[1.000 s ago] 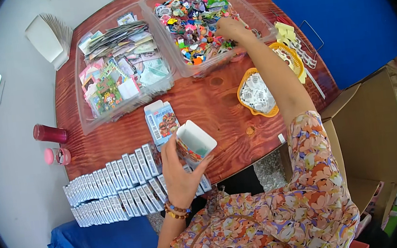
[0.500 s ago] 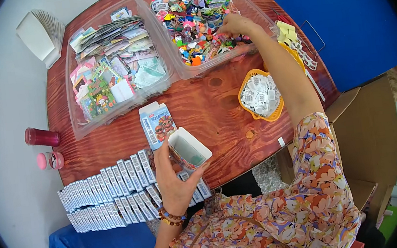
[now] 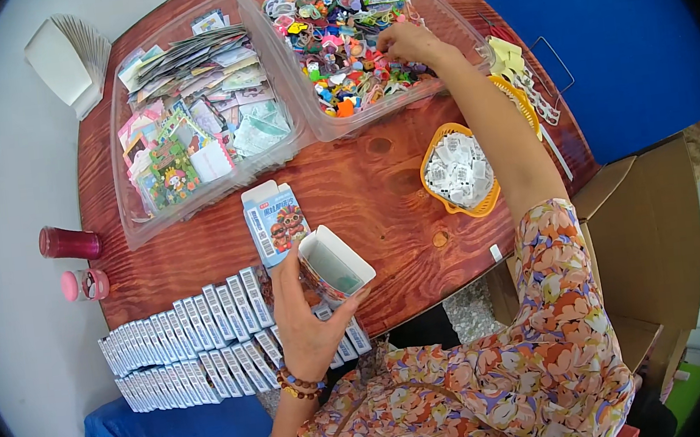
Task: Packing small colorful items into white jars and then placing the jars into small cardboard boxes.
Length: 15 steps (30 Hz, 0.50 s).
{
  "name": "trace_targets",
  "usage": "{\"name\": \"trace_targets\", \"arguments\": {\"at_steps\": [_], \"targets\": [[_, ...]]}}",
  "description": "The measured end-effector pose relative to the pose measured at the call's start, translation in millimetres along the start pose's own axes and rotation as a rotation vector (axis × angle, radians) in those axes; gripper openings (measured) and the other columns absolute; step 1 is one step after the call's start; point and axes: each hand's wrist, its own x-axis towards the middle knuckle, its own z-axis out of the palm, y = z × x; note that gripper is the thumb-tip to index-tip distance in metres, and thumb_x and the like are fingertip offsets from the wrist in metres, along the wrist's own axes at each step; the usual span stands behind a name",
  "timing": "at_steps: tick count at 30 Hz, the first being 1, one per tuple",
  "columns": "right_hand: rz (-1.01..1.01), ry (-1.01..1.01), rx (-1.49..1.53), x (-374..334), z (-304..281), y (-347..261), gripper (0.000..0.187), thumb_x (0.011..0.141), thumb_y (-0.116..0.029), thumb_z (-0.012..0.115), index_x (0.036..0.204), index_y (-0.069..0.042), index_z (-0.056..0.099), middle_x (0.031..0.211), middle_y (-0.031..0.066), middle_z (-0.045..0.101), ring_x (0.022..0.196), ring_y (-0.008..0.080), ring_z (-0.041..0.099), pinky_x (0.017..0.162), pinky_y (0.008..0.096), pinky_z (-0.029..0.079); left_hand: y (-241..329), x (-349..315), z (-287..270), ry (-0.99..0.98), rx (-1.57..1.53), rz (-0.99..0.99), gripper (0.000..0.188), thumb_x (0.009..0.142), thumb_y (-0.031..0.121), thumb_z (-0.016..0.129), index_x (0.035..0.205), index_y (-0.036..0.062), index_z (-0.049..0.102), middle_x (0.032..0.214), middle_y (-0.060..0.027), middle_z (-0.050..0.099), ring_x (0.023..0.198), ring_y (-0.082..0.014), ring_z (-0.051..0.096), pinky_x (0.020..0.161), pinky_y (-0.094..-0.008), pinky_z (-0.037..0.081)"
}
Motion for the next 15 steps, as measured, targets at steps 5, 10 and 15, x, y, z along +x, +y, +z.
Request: {"name": "trace_targets", "arguments": {"at_steps": [5,10,15], "targets": [[-0.102,0.004,-0.405,6,4,-4,0.018,0.082,-0.009,0.064,0.098,-0.007,0.072,0.085,0.0095,0.072,0.071,0.0205,0.068,0.066,0.0368,0.053,-4,1,3,0.019,0.001,0.009,0.090,0.070,0.021,0.089,0.143,-0.0016,0.043,0.128,-0.0196,0.054,0.115,-0.0355,0.057,0.095,-0.0419,0.048],[-0.026,0.026,-0.173,-10,4,-14,0.016,0.083,-0.009,0.063,0.095,-0.002,0.070,0.078,0.0090,0.069,0.063,0.0159,0.065,0.059,0.0335,0.051,-4,-2,3,0.018,-0.012,0.000,0.090,0.070,0.022,0.089,0.143,-0.0008,0.043,0.127,-0.0194,0.055,0.115,-0.0355,0.057,0.096,-0.0418,0.047],[-0.051,-0.037,-0.043,-5,11,-6,0.017,0.087,-0.014,0.067,0.099,-0.002,0.071,0.076,0.0055,0.069,0.063,0.0142,0.064,0.057,0.0311,0.051,0,-7,0,0.005,-0.017,-0.057,0.090,0.070,0.022,0.089,0.144,-0.0003,0.042,0.126,-0.0176,0.055,0.113,-0.0309,0.058,0.085,-0.0378,0.053]]}}
